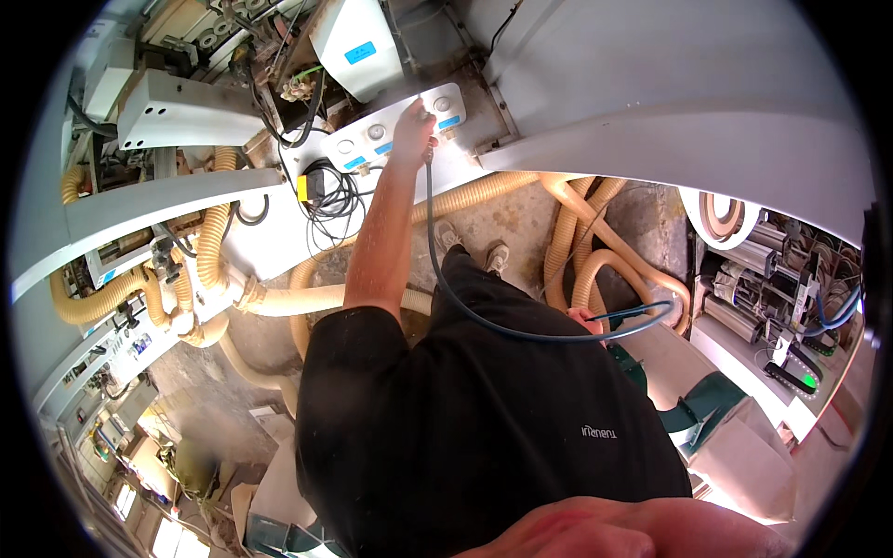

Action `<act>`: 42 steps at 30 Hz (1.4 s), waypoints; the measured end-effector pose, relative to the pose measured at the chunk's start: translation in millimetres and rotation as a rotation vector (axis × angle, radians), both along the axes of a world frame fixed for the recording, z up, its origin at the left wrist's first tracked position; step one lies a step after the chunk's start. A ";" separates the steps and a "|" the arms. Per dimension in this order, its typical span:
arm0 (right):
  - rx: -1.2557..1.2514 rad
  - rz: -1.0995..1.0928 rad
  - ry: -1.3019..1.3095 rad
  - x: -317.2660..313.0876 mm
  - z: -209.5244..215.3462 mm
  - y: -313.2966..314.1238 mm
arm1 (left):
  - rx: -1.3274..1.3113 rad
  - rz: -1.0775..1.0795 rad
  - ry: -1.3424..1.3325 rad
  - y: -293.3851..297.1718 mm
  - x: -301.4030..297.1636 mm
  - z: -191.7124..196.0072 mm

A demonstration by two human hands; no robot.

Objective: The person uses a handheld air blower to clean dust and debris from various parts of a large industrial machine. They direct the nozzle into crevices, around control panels, and along flexible hoses to dislodge accumulated dust.

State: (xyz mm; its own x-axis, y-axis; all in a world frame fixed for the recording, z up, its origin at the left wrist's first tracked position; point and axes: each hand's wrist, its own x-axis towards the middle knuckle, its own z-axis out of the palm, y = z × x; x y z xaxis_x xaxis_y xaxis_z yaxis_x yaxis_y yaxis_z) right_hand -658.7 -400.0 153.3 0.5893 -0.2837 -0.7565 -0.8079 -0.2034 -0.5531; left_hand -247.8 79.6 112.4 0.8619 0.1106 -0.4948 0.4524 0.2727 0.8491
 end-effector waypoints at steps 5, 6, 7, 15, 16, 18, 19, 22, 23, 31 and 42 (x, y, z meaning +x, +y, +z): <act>-0.014 0.596 -0.329 -32.2 -35.3 -53.3 | 0.367 -0.252 -0.054 3.9 49.6 -29.5; 0.012 0.531 -0.298 -32.9 -34.4 -49.9 | 0.408 -0.173 -0.050 -1.5 60.9 -27.1; 0.025 0.444 -0.265 -41.2 -31.9 -44.2 | 0.443 -0.278 -0.039 -14.8 72.6 3.6; 0.143 0.066 -0.064 -57.7 -15.0 -38.9 | -0.033 -0.204 -0.140 -78.8 33.9 33.6; 0.007 0.244 -0.178 -59.4 -18.9 -38.6 | -0.096 -0.207 -0.110 -85.3 0.7 54.6; -0.124 0.337 -0.156 -43.8 -8.9 -21.7 | -0.153 -0.193 -0.120 -79.6 -66.2 72.8; -0.121 0.227 -0.019 -23.8 10.7 3.5 | -0.074 -0.215 -0.111 -73.1 -98.7 83.4; 0.025 0.041 0.006 -7.8 23.7 12.1 | -0.027 -0.124 0.050 -48.1 -189.4 123.9; 0.019 0.104 -0.002 -11.1 4.9 -5.3 | -0.006 -0.017 0.101 -31.3 -217.5 128.4; 0.135 0.463 -0.003 52.1 -67.1 -50.2 | 0.068 0.533 0.184 0.8 -371.5 137.7; -0.116 1.094 -0.032 57.9 -30.8 0.5 | 0.127 0.842 0.362 -33.2 -626.6 81.6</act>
